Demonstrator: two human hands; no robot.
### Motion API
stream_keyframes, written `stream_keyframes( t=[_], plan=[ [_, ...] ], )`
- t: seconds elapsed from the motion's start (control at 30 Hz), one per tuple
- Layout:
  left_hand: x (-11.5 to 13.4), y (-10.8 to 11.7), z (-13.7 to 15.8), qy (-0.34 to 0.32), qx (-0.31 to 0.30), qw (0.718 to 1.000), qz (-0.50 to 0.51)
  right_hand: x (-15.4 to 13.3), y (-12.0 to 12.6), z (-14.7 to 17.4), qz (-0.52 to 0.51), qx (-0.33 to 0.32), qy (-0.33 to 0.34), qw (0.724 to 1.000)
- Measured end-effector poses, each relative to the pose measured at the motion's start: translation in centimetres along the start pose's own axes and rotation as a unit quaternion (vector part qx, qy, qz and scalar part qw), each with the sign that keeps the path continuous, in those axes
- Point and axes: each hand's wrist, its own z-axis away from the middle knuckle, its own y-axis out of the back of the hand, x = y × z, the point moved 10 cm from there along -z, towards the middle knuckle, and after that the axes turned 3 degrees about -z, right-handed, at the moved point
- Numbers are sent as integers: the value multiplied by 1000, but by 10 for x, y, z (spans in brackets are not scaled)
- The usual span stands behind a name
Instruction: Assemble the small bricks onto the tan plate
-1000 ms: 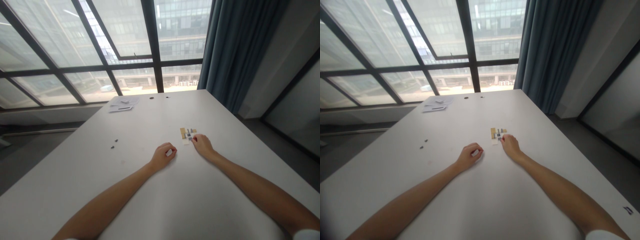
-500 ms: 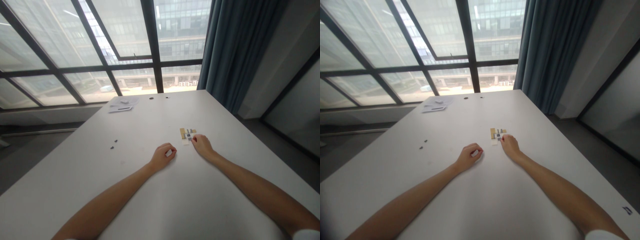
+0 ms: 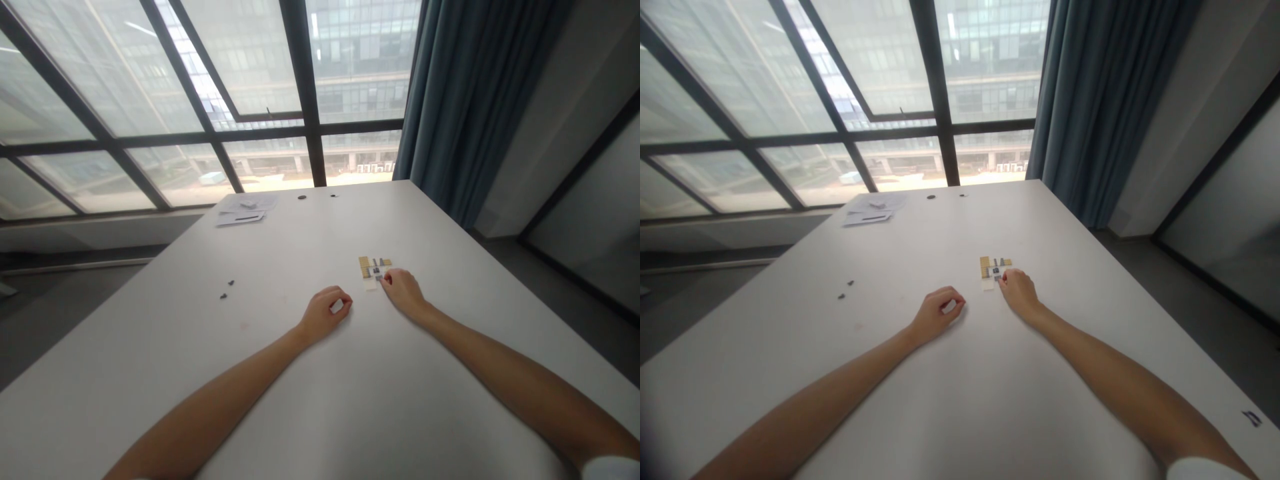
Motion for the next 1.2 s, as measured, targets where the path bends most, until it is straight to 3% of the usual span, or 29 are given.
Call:
stream_keyframes(
  t=[0.27,0.47,0.57,0.67,0.73,0.93,1.2],
  plan=[
    [1,1,0,7,0,1000,-3,-2,0,1,2,-4,8,1000],
    [0,2,1,8,2,1000,-8,-17,18,14,-13,33,39,999],
    [0,2,1,9,-1,1000,-20,-49,18,29,-59,5,164,985],
    [-2,4,1,20,6,999,-42,-93,2,63,-97,-116,355,923],
    [-5,5,1,34,8,997,-63,-107,-6,83,-102,-176,418,885],
    [-21,-6,3,98,-52,986,-128,-110,-17,93,-80,-213,427,875],
    [-24,-15,4,91,-84,980,-158,-109,-20,89,-81,-228,409,880]
  ],
)
